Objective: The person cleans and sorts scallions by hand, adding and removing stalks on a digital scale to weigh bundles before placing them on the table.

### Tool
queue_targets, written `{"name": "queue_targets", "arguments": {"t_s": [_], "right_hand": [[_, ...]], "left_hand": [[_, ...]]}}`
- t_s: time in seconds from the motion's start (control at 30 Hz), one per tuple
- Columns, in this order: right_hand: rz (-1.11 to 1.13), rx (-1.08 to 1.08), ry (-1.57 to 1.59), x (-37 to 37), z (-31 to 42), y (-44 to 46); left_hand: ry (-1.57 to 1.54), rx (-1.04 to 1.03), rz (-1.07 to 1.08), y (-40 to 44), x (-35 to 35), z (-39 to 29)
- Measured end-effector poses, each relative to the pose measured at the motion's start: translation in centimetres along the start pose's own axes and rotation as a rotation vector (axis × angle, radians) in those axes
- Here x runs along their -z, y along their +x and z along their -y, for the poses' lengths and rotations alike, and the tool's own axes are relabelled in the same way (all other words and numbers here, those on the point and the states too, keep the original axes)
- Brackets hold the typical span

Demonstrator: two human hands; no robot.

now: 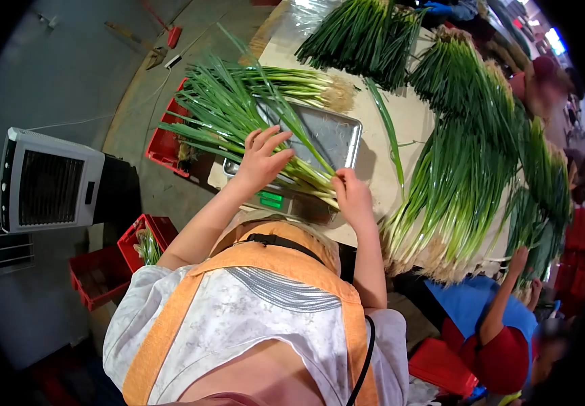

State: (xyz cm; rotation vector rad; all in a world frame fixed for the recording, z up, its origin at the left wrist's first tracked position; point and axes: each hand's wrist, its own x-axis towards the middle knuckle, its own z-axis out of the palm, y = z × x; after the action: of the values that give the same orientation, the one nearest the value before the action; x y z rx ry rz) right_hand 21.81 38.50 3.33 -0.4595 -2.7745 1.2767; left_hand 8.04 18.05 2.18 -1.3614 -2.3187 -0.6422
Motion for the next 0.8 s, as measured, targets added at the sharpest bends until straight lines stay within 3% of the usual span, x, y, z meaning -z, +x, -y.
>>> {"name": "queue_targets", "arguments": {"t_s": [0.17, 0.23, 0.4, 0.5, 0.6, 0.73, 0.8], "right_hand": [[-0.458, -0.165, 0.483, 3.1, -2.8, 0.2], [-0.602, -0.208, 0.601, 5.4, -4.7, -0.3], [-0.832, -0.241, 0.503, 8.5, -14.2, -3.1], [-0.842, -0.500, 0.337, 7.6, -20.8, -5.5], [-0.791, -0.732, -0.317, 5.1, -20.9, -7.1], [-0.583, -0.611, 0.133, 3.1, -15.0, -5.9], [-0.532, -0.332, 0.136, 1.4, -13.3, -4.9]], "left_hand": [[0.084, 0.105, 0.230, -3.6, -1.1, 2.6], [0.018, 0.148, 0.223, -3.8, -0.4, 2.8], [-0.058, 0.226, 0.217, -4.1, 1.9, 3.4], [-0.018, 0.323, 0.142, -5.4, 3.2, 5.4], [0.026, 0.392, 0.093, -6.7, 4.4, 6.7], [-0.008, 0.382, 0.120, -6.7, 4.1, 6.6], [-0.022, 0.323, 0.156, -5.7, 3.5, 5.9]]}}
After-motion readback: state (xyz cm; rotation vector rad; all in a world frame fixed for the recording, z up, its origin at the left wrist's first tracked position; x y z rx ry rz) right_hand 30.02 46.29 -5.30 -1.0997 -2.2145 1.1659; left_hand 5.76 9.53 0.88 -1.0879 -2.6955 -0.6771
